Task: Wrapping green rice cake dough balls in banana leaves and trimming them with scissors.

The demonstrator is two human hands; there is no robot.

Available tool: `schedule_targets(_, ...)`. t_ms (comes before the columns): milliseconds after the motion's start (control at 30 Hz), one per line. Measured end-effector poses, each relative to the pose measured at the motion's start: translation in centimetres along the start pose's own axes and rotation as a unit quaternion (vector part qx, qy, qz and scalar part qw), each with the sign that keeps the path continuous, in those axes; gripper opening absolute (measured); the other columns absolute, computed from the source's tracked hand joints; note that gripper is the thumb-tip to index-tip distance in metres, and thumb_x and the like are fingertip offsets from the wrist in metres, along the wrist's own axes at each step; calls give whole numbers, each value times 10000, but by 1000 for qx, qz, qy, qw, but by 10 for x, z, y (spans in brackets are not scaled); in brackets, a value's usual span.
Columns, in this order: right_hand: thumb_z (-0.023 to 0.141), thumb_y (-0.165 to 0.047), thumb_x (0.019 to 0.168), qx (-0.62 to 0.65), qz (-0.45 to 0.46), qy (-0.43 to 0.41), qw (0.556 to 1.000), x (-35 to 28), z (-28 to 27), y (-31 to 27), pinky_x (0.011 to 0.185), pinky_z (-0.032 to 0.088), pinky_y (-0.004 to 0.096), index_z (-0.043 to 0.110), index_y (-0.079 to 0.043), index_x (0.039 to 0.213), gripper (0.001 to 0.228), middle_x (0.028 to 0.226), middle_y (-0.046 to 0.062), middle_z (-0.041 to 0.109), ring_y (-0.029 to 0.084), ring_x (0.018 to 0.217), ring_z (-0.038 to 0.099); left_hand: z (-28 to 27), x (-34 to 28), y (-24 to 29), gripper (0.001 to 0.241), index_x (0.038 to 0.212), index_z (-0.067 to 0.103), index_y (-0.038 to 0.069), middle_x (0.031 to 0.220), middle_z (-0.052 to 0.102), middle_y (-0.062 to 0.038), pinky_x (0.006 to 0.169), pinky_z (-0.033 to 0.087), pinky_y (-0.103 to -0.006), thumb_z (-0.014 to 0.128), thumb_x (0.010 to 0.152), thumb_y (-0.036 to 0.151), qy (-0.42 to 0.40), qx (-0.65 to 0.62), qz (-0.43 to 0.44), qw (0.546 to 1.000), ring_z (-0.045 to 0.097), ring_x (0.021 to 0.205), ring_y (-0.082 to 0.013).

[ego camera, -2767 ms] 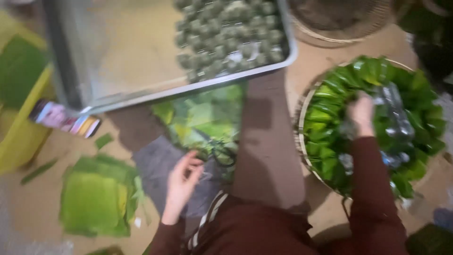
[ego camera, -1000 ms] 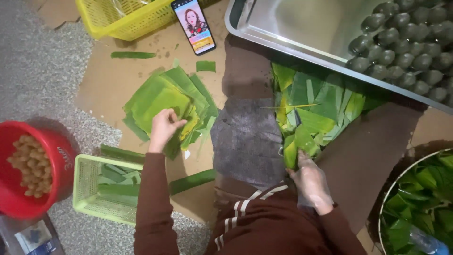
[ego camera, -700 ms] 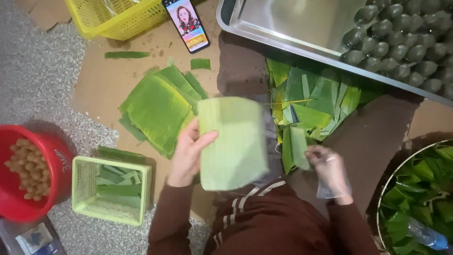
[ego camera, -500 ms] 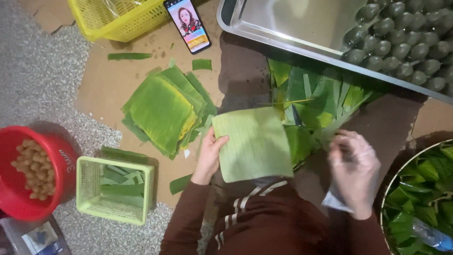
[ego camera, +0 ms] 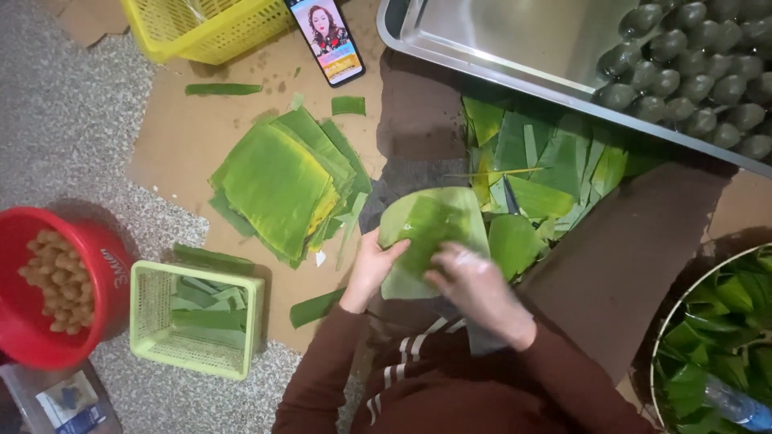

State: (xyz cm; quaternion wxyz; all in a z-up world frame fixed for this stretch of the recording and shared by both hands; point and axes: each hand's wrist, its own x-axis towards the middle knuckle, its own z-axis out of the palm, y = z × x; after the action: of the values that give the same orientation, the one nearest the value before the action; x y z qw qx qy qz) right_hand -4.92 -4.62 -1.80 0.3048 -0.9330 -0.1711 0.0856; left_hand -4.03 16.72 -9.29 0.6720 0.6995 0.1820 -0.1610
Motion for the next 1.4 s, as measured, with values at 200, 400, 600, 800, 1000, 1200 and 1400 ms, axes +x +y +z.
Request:
schedule_targets(200, 863, -220, 790, 74, 121, -2, 990, 43, -36, 20, 1006, 530, 477, 649, -88, 1333, 598, 1273, 163, 701, 371, 1185, 666, -3, -9, 22, 282, 1075, 800, 65, 1001, 791, -66, 891, 567, -354, 875, 803, 54, -29, 7, -3, 1000, 679, 944, -127)
schedule_targets(400, 765, -256, 734, -65, 11, 74, 995, 37, -10, 64, 794, 590, 386, 733, -324, 897, 180, 961, -52, 747, 234, 955, 735, -6, -11, 58, 236, 1023, 784, 42, 894, 765, -30, 750, 584, -299, 853, 878, 215, -25, -8, -65, 998, 663, 791, -106)
schedule_targets(600, 815, -256, 889, 224, 129, 142, 956, 53, -65, -12, 989, 540, 526, 722, -120, 984, 190, 1078, 138, 711, 324, 1082, 688, -29, 14, 34, 368, 1120, 720, 8, 909, 767, -91, 690, 604, -340, 840, 864, 243, -8, -128, -181, 975, 741, 737, -175)
schedule_targets(800, 631, -207, 917, -36, -290, 94, 952, 22, 46, 13, 989, 514, 494, 659, -207, 772, 147, 1120, 21, 704, 221, 1052, 695, -16, 20, 80, 1140, 1541, 275, -83, 1519, 419, -324, 1139, 244, -720, 753, 841, 679, -27, -51, -229, 972, 419, 1449, -430)
schedule_targets(1000, 524, 17, 904, 63, -236, -22, 969, 15, 22, 11, 915, 567, 557, 744, -187, 1172, 402, 1212, 180, 717, 383, 1088, 709, -27, 34, 11, 402, 1103, 757, -4, 1014, 752, -89, 891, 540, -349, 923, 749, 92, -52, 3, -66, 996, 664, 919, -170)
schedule_targets(1200, 810, -370, 799, 203, 182, 36, 961, 28, -58, 31, 1191, 305, 608, 316, 48, 1562, 1000, 1530, 332, 430, 467, 1424, 399, -11, 9, 53, 291, 1038, 812, 92, 986, 792, -34, 873, 547, -305, 919, 768, 91, -13, -43, 11, 999, 664, 874, -83)
schedule_targets(1400, 755, -355, 864, 7, -13, 84, 996, 9, 4, 50, 737, 571, 351, 704, -390, 1249, 390, 1105, -112, 693, 165, 932, 721, -5, 14, 25, 564, 1291, 669, -6, 1148, 766, -141, 792, 630, -404, 857, 760, -36, 2, -116, -23, 993, 742, 914, -212)
